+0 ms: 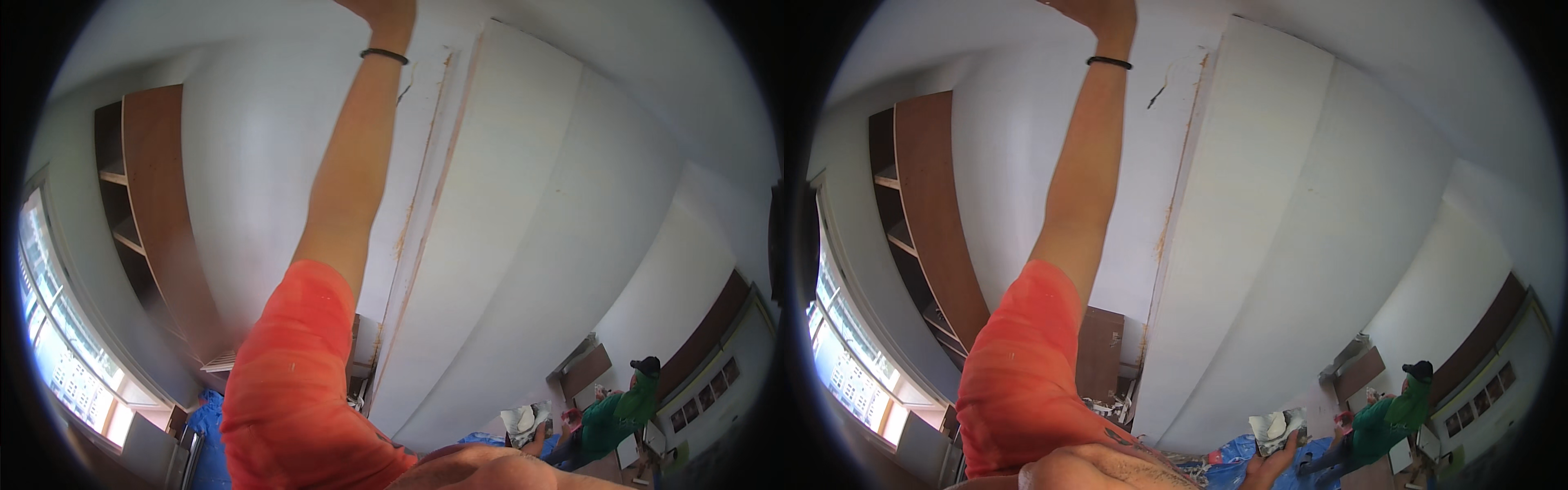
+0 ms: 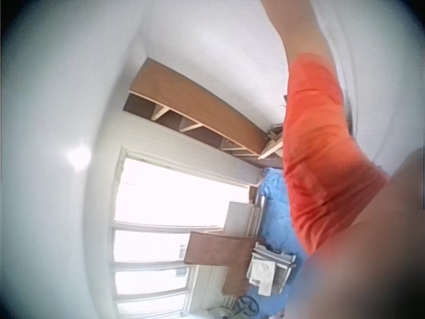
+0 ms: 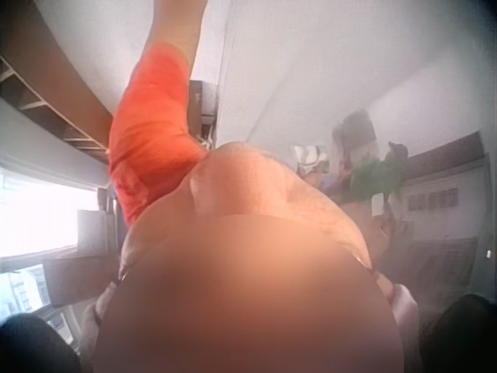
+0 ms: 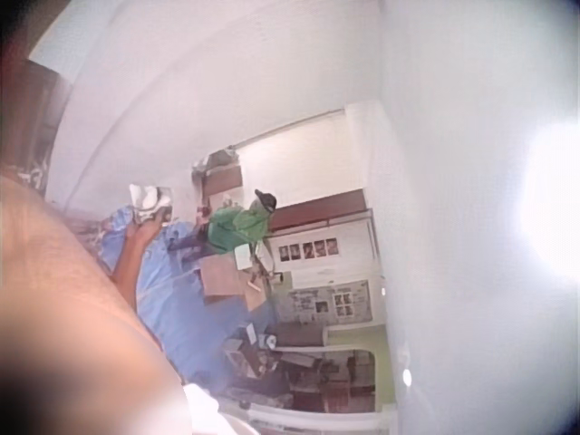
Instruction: The person uses a putty knife to scoop joint compound from a container and applies it to a vertical seam on a wall. They repeatedly smooth the compound along the seam with the knife, working on a specific section of the wall.
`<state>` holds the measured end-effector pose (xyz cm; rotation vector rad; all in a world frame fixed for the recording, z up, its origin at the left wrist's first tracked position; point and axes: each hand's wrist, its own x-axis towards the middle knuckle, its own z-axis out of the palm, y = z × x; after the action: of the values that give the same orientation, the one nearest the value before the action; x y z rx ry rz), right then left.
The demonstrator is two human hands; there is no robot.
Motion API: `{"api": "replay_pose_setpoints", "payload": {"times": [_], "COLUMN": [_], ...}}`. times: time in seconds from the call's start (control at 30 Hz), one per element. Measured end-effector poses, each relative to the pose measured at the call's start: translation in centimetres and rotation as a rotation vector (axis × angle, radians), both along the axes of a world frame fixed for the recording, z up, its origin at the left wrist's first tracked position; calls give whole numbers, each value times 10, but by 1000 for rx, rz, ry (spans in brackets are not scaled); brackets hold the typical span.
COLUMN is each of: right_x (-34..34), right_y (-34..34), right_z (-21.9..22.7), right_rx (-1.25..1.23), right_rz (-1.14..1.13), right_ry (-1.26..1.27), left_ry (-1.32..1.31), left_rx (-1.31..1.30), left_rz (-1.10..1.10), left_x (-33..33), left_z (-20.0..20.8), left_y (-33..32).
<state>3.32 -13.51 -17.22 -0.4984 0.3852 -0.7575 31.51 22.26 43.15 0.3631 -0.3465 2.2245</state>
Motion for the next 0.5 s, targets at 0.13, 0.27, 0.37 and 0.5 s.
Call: {"api": "replay_pose_setpoints", "payload": {"times": [0.13, 0.27, 0.37, 0.5], "right_x": [-31, -54, -49, -43], "right_y": [-14, -14, -25, -15], "right_z": [-10, -15, -37, -13], "right_rx": [4, 41, 15, 24], "right_rz": [-137, -193, -149, -175], "right_ry": [29, 15, -41, 82], "left_ry": [30, 177, 153, -53], "left_rx": [75, 105, 320, 577], "left_rz": [-122, 14, -81, -311], "left_x": [-11, -26, -50, -22], "left_z": [-13, -16, -35, -96], "left_y": [-112, -231, -254, -230]}}
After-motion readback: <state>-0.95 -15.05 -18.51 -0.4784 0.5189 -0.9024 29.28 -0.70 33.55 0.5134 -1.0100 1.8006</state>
